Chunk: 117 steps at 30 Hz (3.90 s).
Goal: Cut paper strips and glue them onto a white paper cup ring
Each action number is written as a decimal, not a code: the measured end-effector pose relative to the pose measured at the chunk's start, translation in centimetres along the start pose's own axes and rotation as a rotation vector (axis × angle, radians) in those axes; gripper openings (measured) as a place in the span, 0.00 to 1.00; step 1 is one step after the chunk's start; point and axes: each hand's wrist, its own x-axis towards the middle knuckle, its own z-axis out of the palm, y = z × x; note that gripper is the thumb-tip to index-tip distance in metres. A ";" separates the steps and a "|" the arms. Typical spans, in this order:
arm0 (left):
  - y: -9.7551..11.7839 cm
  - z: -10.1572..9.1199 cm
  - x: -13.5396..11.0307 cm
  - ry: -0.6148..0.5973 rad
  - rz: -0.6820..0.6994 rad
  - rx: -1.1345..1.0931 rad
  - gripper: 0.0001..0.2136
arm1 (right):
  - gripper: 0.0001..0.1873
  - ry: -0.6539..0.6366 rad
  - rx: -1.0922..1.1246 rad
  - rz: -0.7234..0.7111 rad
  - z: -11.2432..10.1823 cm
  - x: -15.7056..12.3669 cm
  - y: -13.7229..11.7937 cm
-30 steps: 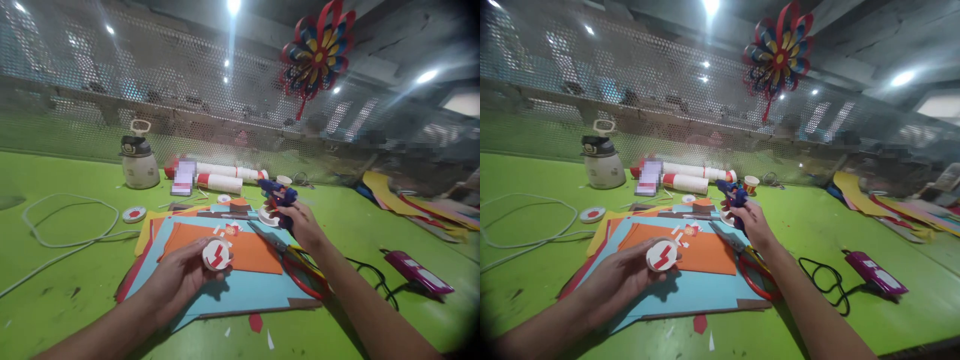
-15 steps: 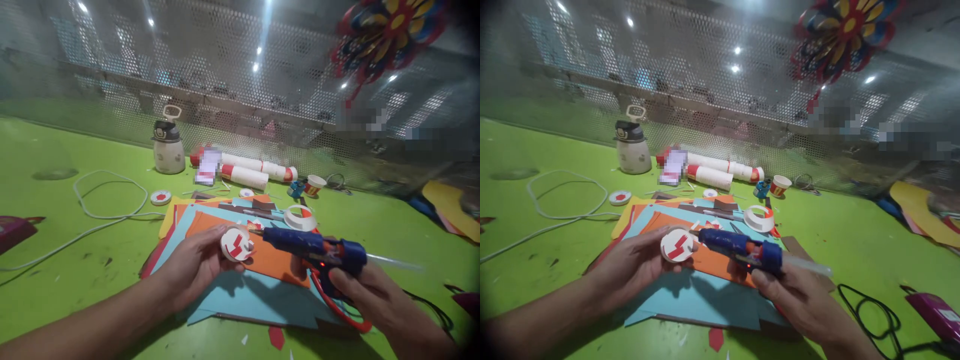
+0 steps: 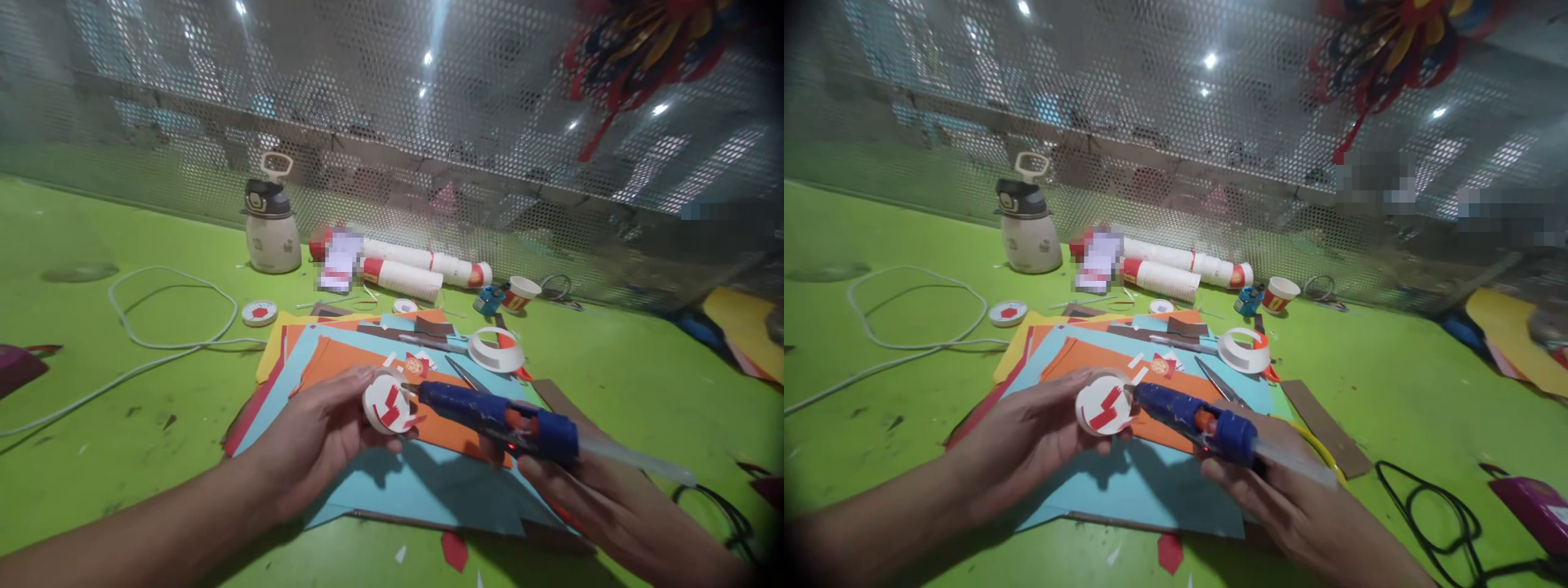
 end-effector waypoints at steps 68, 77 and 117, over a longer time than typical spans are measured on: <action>-0.3 0.2 -0.5 -0.011 0.025 0.028 0.11 | 0.22 0.025 0.119 -0.047 -0.2 -0.1 -0.3; -0.3 0.1 -0.4 -0.013 0.028 0.025 0.10 | 0.30 0.127 0.080 0.076 0.4 -1.1 -1.3; -0.2 0.3 -0.4 -0.008 -0.006 0.019 0.11 | 0.31 0.146 -0.091 -0.083 -0.1 -0.3 -2.0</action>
